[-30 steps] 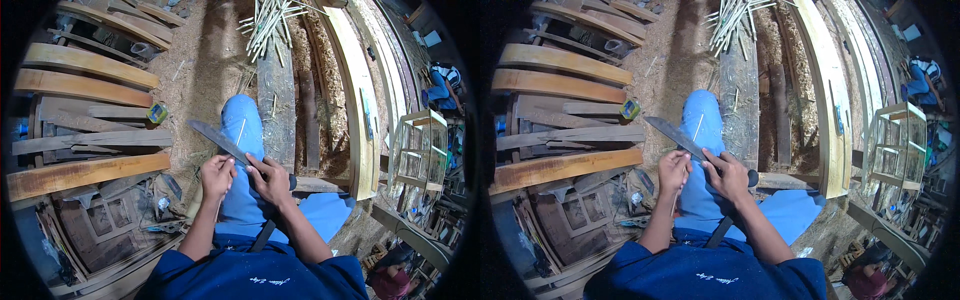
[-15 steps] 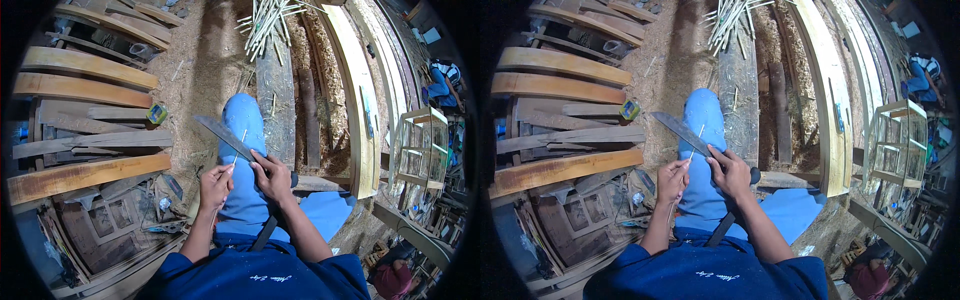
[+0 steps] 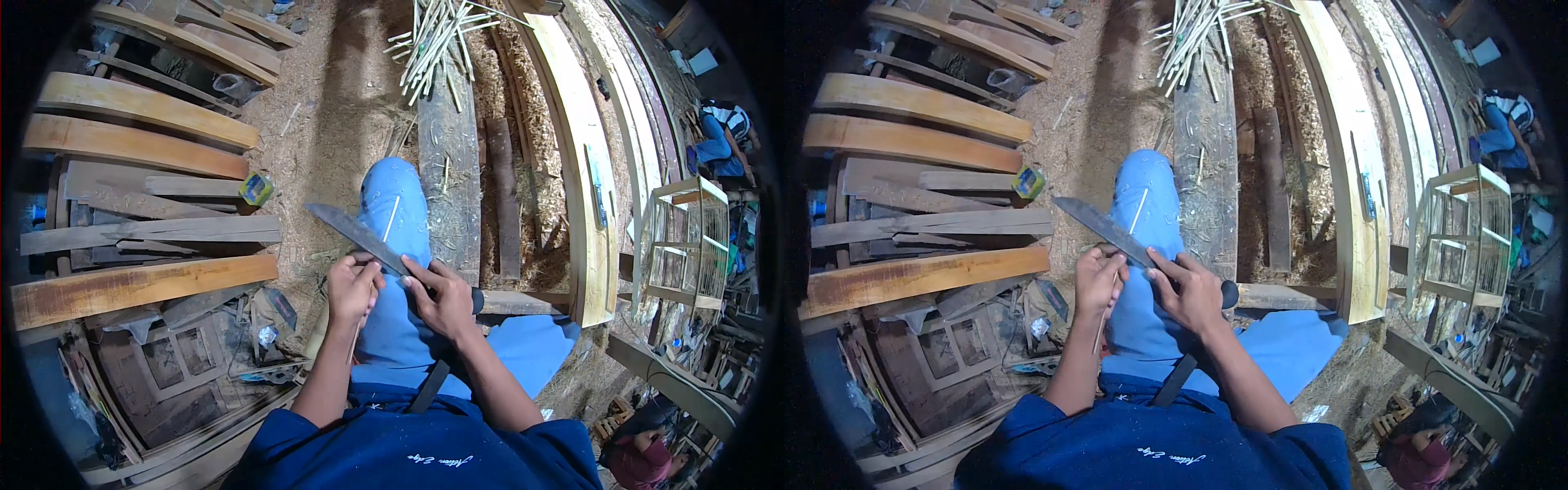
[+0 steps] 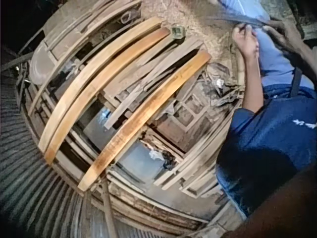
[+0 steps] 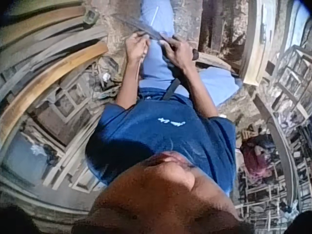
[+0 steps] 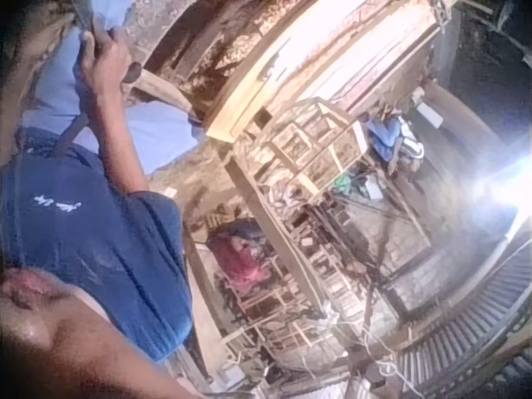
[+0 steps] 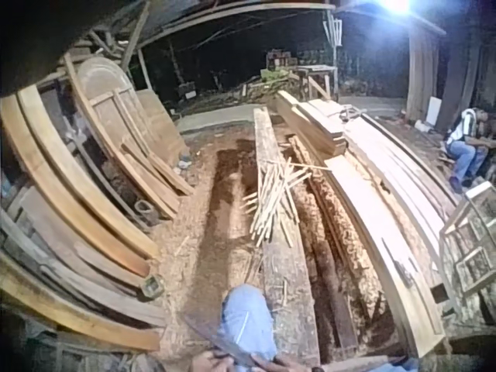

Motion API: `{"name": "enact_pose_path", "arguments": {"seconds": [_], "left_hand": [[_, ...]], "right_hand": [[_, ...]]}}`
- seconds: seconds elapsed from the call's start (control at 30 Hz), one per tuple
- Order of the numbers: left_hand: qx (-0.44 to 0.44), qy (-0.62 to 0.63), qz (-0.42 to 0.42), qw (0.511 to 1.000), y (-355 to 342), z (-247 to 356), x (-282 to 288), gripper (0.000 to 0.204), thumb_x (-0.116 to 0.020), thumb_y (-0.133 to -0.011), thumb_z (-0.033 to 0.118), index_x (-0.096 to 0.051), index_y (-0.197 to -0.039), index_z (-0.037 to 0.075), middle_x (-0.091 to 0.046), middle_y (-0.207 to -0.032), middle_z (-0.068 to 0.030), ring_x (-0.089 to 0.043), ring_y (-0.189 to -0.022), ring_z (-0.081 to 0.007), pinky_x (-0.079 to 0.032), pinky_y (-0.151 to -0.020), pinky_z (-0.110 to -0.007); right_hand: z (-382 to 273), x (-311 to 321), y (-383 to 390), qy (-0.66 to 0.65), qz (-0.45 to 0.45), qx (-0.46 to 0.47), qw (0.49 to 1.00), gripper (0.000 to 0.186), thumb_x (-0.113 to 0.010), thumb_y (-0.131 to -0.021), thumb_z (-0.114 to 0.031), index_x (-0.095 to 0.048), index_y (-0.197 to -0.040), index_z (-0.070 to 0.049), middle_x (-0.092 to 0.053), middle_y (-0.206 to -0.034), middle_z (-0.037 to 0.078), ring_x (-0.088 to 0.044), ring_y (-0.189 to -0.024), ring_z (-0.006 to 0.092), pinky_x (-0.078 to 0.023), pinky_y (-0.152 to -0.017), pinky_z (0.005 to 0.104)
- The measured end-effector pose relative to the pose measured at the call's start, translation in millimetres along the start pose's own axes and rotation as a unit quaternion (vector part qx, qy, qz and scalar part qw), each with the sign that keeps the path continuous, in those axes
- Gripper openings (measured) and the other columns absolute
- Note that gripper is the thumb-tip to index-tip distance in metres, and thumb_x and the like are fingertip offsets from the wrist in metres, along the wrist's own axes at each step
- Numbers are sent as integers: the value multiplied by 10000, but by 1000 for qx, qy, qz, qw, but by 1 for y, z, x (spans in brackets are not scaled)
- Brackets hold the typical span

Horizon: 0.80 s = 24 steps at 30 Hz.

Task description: The person uses a large blade to shave down a thin wooden strip by hand, holding the strip against a wooden log and drawing the blade toward themselves to remove shavings from the surface.

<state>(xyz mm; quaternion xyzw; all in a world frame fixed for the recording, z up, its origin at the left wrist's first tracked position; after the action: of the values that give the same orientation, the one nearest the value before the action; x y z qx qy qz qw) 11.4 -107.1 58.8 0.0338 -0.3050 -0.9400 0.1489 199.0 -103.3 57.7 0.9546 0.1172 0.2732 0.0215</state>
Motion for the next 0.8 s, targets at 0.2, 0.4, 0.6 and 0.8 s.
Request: {"name": "enact_pose_path", "arguments": {"seconds": [0.2,0.4,0.6,0.8], "left_hand": [[-61,62,-18,996,-10,-10,-2,97,-655,-1025,42,-654,-1049,-52,-648,-668,-82,-446,-377,-70,-295,-336,-248],[-57,64,-8,996,9,-23,8,142,-695,-1030,95,-676,-1109,-22,-619,-637,-68,-421,-363,-66,-259,-322,-236],[18,45,-10,999,68,-44,30,170,-703,-1031,116,-694,-1156,0,-603,-627,-68,-414,-362,-67,-256,-317,-231],[-4,21,5,1000,33,-15,6,146,-678,-1041,108,-699,-1108,-21,-625,-648,-75,-434,-372,-70,-280,-331,-248]], "right_hand": [[2,0,2,9,24,11,1000,383,-759,-962,-290,-759,-1341,-234,-577,-797,99,-627,-678,294,-498,-635,417],[4,-5,4,45,45,15,998,379,-751,-965,-332,-761,-1334,-249,-594,-809,98,-642,-683,291,-508,-621,432],[21,-4,-6,20,61,-57,996,370,-741,-977,-352,-763,-1330,-244,-588,-780,108,-652,-680,312,-521,-636,448],[9,-1,-8,13,23,-46,999,357,-733,-986,-340,-764,-1329,-246,-598,-791,107,-658,-683,314,-518,-625,448]]}}
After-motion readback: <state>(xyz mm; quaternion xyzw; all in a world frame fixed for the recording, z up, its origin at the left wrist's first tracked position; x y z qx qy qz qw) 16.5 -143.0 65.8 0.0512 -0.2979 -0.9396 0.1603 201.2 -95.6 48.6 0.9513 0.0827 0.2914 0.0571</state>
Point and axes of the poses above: each hand's wrist, its own y-axis away from the middle knuckle, its own x-axis out of the back of the hand, z = x × y, the point moved 4 cm from there along -y, towards the middle knuckle
